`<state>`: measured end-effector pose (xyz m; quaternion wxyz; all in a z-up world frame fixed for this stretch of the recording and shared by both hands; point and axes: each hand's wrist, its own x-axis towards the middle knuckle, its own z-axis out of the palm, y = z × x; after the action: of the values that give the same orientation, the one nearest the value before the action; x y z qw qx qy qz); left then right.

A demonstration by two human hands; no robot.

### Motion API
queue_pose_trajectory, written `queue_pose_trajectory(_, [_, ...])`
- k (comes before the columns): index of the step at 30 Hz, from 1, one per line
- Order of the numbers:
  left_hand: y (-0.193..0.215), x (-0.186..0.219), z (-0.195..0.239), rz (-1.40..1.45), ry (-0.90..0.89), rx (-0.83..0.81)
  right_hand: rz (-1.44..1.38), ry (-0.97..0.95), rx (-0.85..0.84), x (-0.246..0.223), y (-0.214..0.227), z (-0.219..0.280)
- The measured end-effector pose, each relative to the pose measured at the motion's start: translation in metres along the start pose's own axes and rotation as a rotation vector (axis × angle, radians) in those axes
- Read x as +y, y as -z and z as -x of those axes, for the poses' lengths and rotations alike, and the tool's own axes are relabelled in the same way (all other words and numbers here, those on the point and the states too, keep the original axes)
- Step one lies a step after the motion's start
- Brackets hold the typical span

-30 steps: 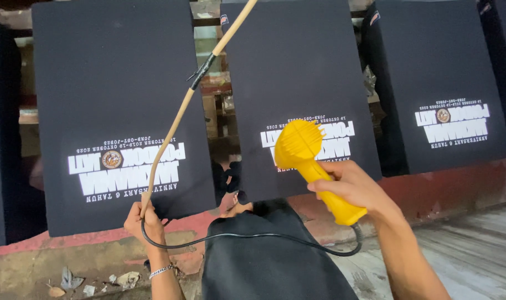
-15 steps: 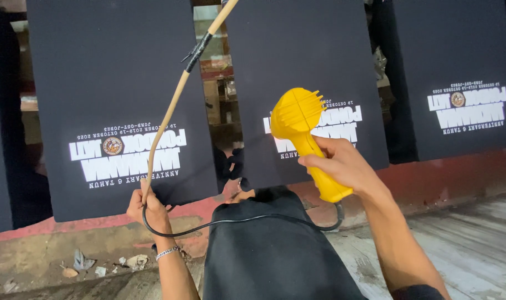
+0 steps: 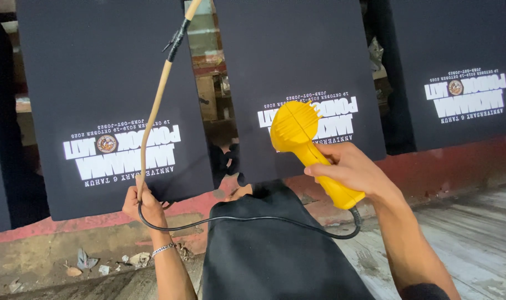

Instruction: Using a heat gun to dry ink on screen-printed t-shirts

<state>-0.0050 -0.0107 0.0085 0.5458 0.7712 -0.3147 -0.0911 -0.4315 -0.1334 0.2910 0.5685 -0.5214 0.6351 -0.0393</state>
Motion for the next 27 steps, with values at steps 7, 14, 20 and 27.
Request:
queue_pose_trajectory(7, [0.0,0.001,-0.001,0.002,-0.017,-0.024,-0.07,0.115,0.067,-0.002,-0.005,-0.015])
queue_pose_trajectory(14, [0.001,0.003,0.001,0.019,-0.036,-0.007,-0.063,0.023,0.007,-0.004,-0.006,-0.006])
queue_pose_trajectory(20, [0.001,-0.001,-0.002,0.02,-0.047,-0.029,-0.083,0.066,0.071,-0.007,-0.002,-0.011])
queue_pose_trajectory(27, [0.001,-0.008,-0.001,0.029,-0.048,-0.021,-0.089,0.004,0.065,-0.001,0.001,0.001])
